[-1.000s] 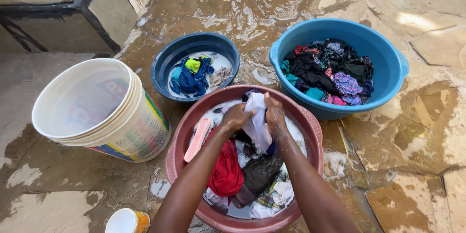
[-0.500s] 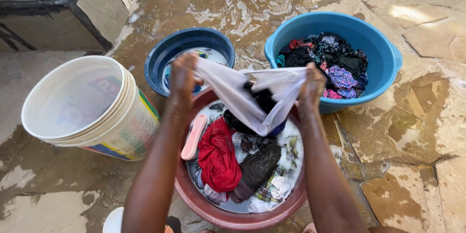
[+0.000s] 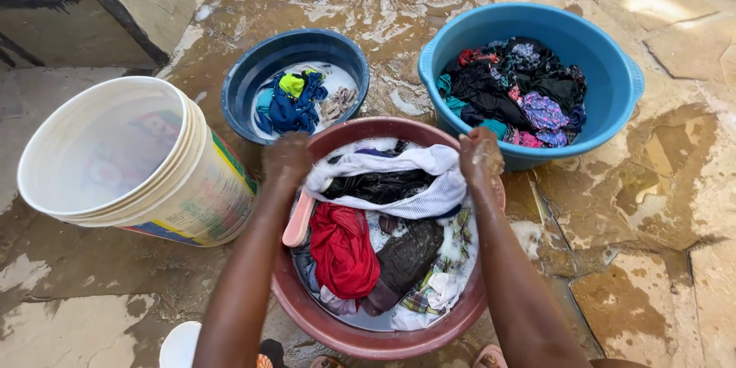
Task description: Hand-washing various items of clothing in basins with water and detergent
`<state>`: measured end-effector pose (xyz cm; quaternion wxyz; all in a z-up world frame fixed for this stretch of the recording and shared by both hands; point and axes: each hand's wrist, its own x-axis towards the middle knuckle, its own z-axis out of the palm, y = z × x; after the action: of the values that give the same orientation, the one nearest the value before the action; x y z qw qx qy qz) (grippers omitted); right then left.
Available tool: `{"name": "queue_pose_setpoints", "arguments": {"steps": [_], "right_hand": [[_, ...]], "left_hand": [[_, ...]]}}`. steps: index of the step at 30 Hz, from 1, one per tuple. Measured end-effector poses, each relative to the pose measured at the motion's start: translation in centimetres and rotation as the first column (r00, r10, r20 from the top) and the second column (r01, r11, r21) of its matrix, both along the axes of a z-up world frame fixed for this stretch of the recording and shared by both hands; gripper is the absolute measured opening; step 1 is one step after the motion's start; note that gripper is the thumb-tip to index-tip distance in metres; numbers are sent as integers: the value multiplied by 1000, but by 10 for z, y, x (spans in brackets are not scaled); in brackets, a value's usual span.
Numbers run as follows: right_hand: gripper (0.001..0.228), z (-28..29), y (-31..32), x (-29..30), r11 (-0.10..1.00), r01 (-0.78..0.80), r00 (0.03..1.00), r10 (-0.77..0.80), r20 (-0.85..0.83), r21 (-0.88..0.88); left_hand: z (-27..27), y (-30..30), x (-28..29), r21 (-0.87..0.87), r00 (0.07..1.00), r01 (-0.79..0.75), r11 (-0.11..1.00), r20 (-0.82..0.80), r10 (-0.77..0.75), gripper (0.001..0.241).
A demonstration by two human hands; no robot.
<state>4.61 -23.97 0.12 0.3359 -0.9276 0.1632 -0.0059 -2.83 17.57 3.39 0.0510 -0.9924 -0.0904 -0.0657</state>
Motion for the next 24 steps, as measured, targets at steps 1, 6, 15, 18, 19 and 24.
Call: {"name": "queue_pose_setpoints", "arguments": {"steps": [1, 6, 15, 18, 19, 24], "right_hand": [[24, 11, 14, -13, 998, -66, 992, 67, 103, -14], [26, 6, 82, -50, 902, -432, 901, 432, 32, -19], [23, -33, 86, -92, 529, -832, 473, 834, -284, 167], [28, -4, 90, -90, 578, -796, 539, 812, -225, 179], [31, -5, 90, -86, 698, -712, 680, 712, -175, 77], [46, 19, 88, -75, 825, -563, 826, 564, 6, -48]], "left_hand": [[-6, -25, 3, -91, 993, 115, 989, -3, -116, 37], [-20, -132, 19, -200, 937, 281, 939, -153, -313, 39], [-102, -133, -15, 169, 673, 392, 904, 617, -407, 19], [-83, -112, 20, -453, 989, 121, 883, -17, -145, 13], [-72, -104, 29, -689, 1000, 18, 725, 17, -9, 15], [-1, -123, 35, -957, 945, 273, 99, 286, 161, 16]]}}
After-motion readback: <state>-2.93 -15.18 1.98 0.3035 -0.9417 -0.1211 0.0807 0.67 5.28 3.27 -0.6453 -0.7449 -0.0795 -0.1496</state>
